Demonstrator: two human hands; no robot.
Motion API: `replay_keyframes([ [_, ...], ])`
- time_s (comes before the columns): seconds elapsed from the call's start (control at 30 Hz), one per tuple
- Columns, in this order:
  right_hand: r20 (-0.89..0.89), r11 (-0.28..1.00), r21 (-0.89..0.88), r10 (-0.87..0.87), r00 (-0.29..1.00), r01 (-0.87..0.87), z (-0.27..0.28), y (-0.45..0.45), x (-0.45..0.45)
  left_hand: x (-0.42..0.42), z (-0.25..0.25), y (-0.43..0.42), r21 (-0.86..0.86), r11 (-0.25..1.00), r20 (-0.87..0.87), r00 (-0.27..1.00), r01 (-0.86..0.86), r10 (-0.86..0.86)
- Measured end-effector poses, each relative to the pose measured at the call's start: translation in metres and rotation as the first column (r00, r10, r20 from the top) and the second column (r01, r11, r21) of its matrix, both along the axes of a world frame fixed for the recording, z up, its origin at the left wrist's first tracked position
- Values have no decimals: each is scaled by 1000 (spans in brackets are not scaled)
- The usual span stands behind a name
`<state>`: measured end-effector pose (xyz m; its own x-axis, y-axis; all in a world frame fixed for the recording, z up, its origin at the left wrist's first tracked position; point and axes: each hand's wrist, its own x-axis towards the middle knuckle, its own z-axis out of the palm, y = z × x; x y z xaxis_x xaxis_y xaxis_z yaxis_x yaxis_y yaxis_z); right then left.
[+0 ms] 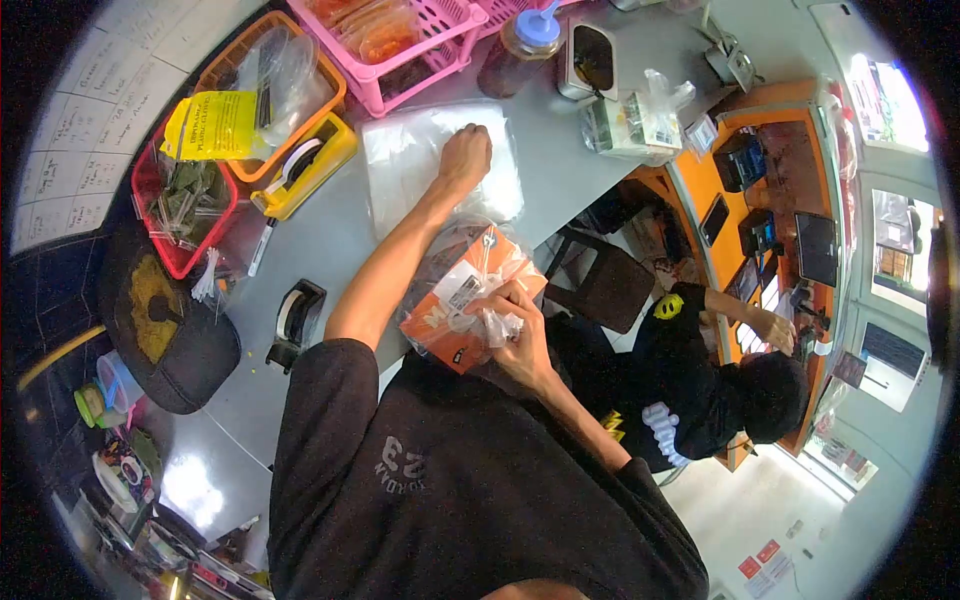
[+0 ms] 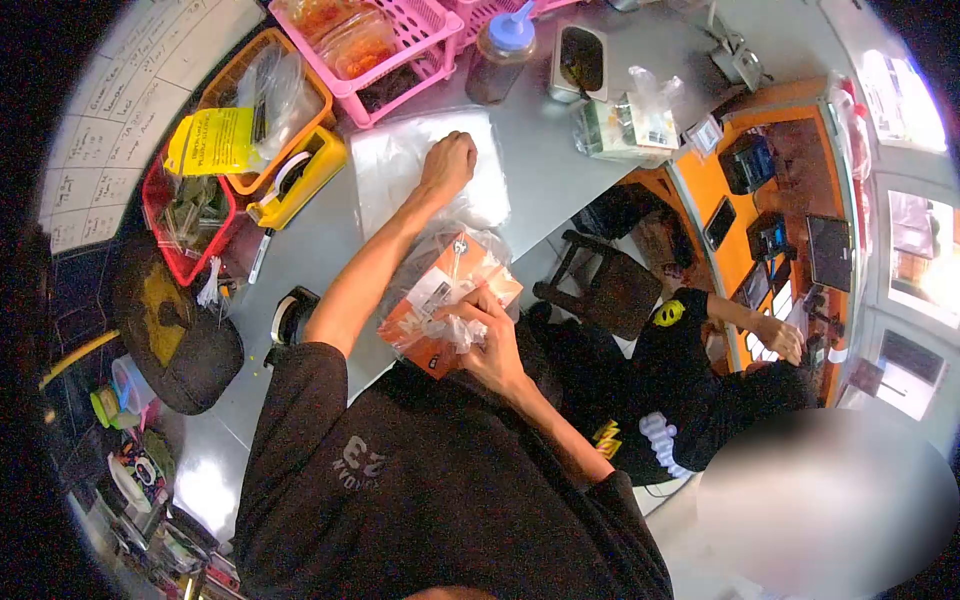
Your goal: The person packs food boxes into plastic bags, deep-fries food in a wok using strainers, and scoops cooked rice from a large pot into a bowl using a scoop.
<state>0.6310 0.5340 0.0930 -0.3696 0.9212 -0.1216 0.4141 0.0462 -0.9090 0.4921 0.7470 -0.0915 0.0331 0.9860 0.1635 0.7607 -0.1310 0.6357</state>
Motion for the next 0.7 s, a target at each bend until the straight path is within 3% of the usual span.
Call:
replay_keyframes([
  [0.1,-32,999,37,-1,1000,2,-4,-1,2,-6,28,-9,57,997,142,988,51,-59],
  [0.17,-29,999,52,18,999,-16,-4,0,6,-15,86,-35,80,996,335,941,29,-54],
  [0.23,-87,998,62,32,996,-27,-3,4,4,-30,144,-77,194,980,410,911,-45,-39],
  [0.33,-78,998,46,43,996,-39,0,1,14,-29,217,-165,121,984,319,944,-128,84],
  [0.4,-88,989,129,77,993,-66,-17,-1,17,-11,222,-219,41,977,262,946,-210,192],
  [0.43,-147,997,10,75,986,-75,0,4,18,-1,218,-239,-74,970,192,951,-231,241],
  [0.47,-202,999,41,21,979,-13,4,3,17,17,208,-252,-166,937,302,889,-307,345],
  [0.53,-175,1000,2,7,985,-7,2,6,15,35,181,-258,-117,924,342,858,-365,383],
  [0.6,-226,1000,22,4,974,1,-3,6,13,54,178,-261,-97,804,486,677,-587,553],
  [0.67,-262,999,41,29,965,-19,0,10,20,63,180,-266,-89,796,500,664,-599,556],
  [0.7,-232,997,56,68,970,-56,4,12,22,61,165,-272,28,798,438,725,-602,531],
])
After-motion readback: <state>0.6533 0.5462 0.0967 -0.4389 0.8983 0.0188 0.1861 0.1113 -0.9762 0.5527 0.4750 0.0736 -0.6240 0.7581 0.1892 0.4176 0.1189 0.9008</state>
